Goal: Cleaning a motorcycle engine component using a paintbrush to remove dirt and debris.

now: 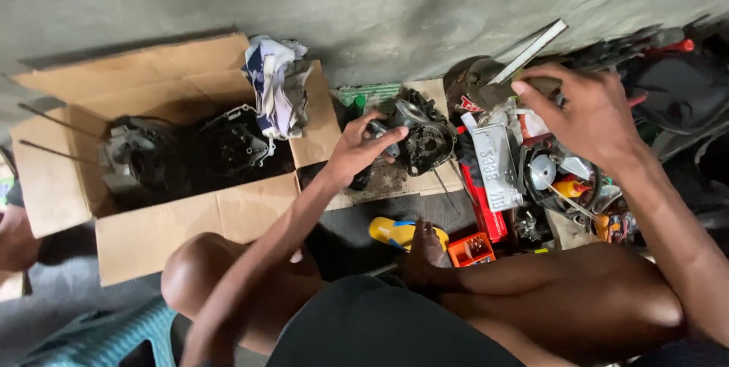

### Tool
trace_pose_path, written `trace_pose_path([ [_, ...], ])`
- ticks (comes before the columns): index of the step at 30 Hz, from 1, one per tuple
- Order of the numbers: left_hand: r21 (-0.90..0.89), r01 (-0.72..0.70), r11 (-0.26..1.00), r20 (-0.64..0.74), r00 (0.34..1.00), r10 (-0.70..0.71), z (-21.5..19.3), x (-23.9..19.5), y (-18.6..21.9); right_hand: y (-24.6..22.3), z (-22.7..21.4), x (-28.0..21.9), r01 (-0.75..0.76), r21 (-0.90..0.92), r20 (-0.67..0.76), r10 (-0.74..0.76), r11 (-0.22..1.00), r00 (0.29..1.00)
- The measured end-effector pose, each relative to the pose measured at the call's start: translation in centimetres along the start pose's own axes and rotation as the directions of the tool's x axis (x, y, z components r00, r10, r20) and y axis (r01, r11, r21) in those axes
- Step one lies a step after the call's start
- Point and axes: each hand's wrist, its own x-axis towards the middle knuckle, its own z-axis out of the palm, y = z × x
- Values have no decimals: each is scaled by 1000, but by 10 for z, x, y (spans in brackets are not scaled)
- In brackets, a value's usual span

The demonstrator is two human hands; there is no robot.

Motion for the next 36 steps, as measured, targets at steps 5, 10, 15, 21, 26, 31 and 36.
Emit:
trace_pose_path([
  [5,-152,27,988,-149,988,-50,2,-1,-11,19,-2,-15,-142,251,19,141,958,990],
  [10,36,-53,998,-189,980,58,-3,-7,-16,38,-11,-25,-179,479,-13,211,859,977],
  [15,106,-141,984,-185,970,159,-1,0,-32,47,-5,-28,-274,586,-9,345,762,939],
  [21,-43,122,992,-168,977,-128,12,-7,-21,30,9,-12,-279,597,26,330,752,944],
  [26,-75,36,997,-68,997,-41,15,-14,-10,16,17,-4,-305,667,74,346,680,935],
  [31,-31,85,996,-68,994,-87,9,-9,-7,17,28,-2,-279,749,41,378,601,925],
  [36,75,-90,993,-76,993,95,-1,-11,1,7,26,-1,-283,880,92,448,381,889],
])
